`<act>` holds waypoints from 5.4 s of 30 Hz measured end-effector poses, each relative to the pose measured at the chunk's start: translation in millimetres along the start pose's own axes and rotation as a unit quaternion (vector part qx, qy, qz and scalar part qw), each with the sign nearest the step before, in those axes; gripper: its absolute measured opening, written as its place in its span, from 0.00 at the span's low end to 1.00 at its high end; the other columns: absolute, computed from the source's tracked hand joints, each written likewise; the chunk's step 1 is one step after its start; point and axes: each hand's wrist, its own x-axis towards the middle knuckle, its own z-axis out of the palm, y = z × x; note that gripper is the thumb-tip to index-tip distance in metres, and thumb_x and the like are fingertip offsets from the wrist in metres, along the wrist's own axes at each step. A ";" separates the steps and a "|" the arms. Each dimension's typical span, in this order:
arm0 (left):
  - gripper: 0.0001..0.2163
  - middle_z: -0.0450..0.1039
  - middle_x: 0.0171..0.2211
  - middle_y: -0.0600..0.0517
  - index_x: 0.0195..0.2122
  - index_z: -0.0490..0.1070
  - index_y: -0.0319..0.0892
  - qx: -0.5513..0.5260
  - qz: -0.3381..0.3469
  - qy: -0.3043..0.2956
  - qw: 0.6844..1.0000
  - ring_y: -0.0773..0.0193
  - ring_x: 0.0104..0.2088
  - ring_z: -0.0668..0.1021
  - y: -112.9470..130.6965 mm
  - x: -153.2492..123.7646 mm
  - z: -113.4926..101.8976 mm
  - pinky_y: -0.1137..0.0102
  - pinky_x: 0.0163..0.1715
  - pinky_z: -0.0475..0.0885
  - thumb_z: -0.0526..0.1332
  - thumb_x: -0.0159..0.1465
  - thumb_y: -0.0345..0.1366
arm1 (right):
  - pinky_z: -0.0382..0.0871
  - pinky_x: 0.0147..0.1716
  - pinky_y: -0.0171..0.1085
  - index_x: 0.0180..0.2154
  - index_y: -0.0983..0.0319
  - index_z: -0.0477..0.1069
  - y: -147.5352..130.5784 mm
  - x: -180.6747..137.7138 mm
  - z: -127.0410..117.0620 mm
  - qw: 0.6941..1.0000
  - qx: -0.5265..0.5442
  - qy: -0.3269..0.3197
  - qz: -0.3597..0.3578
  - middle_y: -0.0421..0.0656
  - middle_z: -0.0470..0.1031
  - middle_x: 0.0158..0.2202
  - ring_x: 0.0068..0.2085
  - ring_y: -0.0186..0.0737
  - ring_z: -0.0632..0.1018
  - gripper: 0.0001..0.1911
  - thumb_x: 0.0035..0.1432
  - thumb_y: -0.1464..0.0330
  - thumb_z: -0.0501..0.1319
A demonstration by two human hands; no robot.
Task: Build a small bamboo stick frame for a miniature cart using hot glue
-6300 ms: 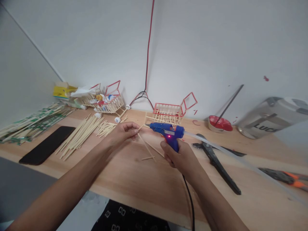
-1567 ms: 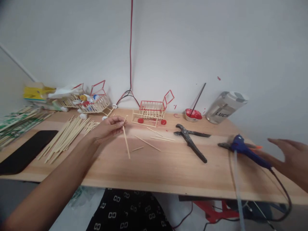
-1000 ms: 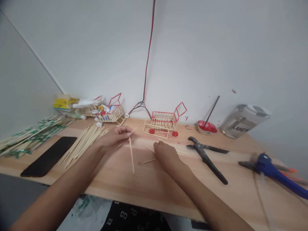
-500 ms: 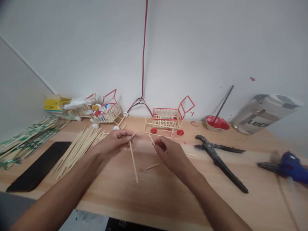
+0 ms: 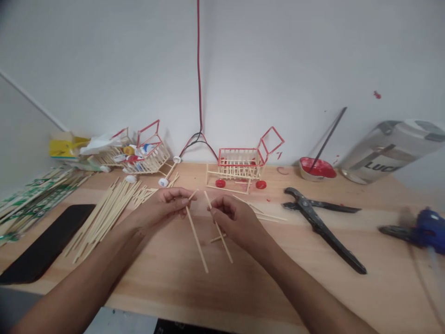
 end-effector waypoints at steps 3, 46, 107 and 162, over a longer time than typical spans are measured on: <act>0.11 0.74 0.27 0.52 0.37 0.77 0.39 -0.008 -0.011 -0.004 1.000 0.72 0.24 0.72 -0.3 -0.9 2.0 0.74 0.28 0.66 0.67 0.54 0.37 | 0.53 0.20 0.30 0.33 0.62 0.66 -2.4 -1.6 0.7 1.000 -0.015 0.009 -0.002 0.33 0.60 0.20 0.20 0.27 0.60 0.09 0.54 0.63 0.58; 0.10 0.74 0.31 0.52 0.39 0.77 0.39 0.024 -0.014 -0.018 0.999 0.73 0.26 0.72 -2.6 0.4 0.4 0.75 0.29 0.66 0.66 0.56 0.35 | 0.53 0.20 0.31 0.33 0.62 0.66 -1.3 -0.2 -3.3 0.998 -0.061 0.000 -0.029 0.33 0.60 0.20 0.20 0.27 0.58 0.06 0.57 0.65 0.57; 0.09 0.77 0.31 0.50 0.38 0.77 0.39 0.025 -0.029 0.015 0.999 0.69 0.30 0.75 4.0 -2.5 5.4 0.71 0.37 0.70 0.66 0.55 0.34 | 0.63 0.29 0.33 0.33 0.61 0.66 8.5 5.4 -5.0 0.984 -0.149 0.020 -0.099 0.40 0.71 0.30 0.30 0.33 0.70 0.06 0.58 0.65 0.56; 0.11 0.74 0.28 0.51 0.37 0.79 0.39 0.072 -0.011 0.067 0.995 0.73 0.24 0.68 -10.7 4.2 8.8 0.77 0.25 0.60 0.65 0.54 0.37 | 0.61 0.28 0.33 0.32 0.61 0.66 20.5 7.0 4.0 0.955 -0.263 0.080 -0.112 0.39 0.72 0.28 0.28 0.34 0.70 0.06 0.59 0.67 0.54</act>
